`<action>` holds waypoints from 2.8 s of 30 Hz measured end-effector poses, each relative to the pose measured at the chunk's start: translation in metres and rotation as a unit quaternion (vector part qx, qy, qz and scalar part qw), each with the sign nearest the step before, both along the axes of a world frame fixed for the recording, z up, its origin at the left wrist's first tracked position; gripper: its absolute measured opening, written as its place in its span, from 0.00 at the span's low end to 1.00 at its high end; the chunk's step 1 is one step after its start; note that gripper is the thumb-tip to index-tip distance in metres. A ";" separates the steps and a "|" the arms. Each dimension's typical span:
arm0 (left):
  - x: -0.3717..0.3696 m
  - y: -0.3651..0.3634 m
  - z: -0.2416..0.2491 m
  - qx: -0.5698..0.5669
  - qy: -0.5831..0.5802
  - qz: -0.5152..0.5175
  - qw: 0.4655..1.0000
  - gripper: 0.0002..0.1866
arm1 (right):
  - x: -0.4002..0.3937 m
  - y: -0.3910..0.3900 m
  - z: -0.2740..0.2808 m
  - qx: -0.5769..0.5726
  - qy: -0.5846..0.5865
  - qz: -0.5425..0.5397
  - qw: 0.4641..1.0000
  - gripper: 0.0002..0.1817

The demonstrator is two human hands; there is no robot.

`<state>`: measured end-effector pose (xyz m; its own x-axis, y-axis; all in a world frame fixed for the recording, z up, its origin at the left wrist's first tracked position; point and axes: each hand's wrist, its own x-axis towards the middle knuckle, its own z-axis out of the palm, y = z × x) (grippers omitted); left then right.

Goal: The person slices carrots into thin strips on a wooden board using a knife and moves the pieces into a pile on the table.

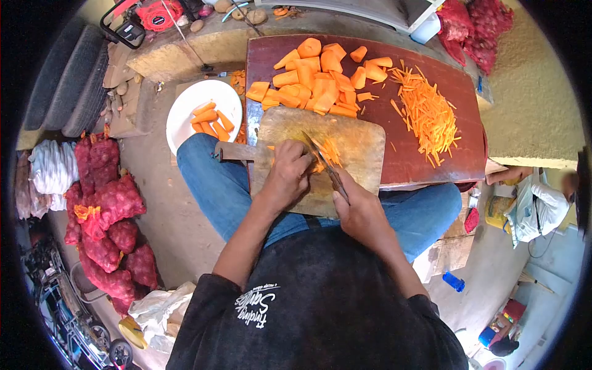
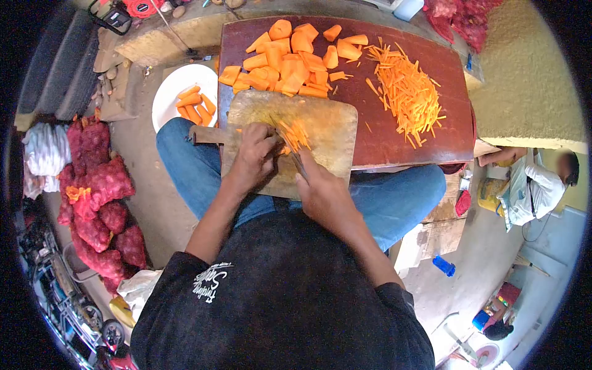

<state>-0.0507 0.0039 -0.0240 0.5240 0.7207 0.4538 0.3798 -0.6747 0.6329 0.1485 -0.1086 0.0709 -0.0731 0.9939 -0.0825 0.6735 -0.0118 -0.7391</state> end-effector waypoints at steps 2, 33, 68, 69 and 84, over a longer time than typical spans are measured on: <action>0.000 0.000 -0.003 0.004 -0.006 0.006 1.000 0.18 | 0.001 0.001 -0.003 0.008 -0.010 0.006 1.000 0.30; 0.008 -0.002 0.011 0.056 0.034 0.016 0.998 0.12 | 0.004 -0.005 0.003 0.008 0.015 0.007 1.000 0.31; -0.005 -0.009 0.009 -0.021 -0.071 0.044 0.996 0.11 | 0.012 -0.026 0.012 -0.037 0.106 -0.033 0.993 0.27; -0.006 -0.010 0.010 -0.017 -0.063 0.044 0.997 0.12 | 0.011 -0.029 0.008 -0.024 0.099 -0.030 0.994 0.27; -0.022 -0.002 0.011 0.024 0.005 0.061 0.998 0.14 | 0.044 -0.056 0.026 -0.049 0.086 0.006 0.995 0.25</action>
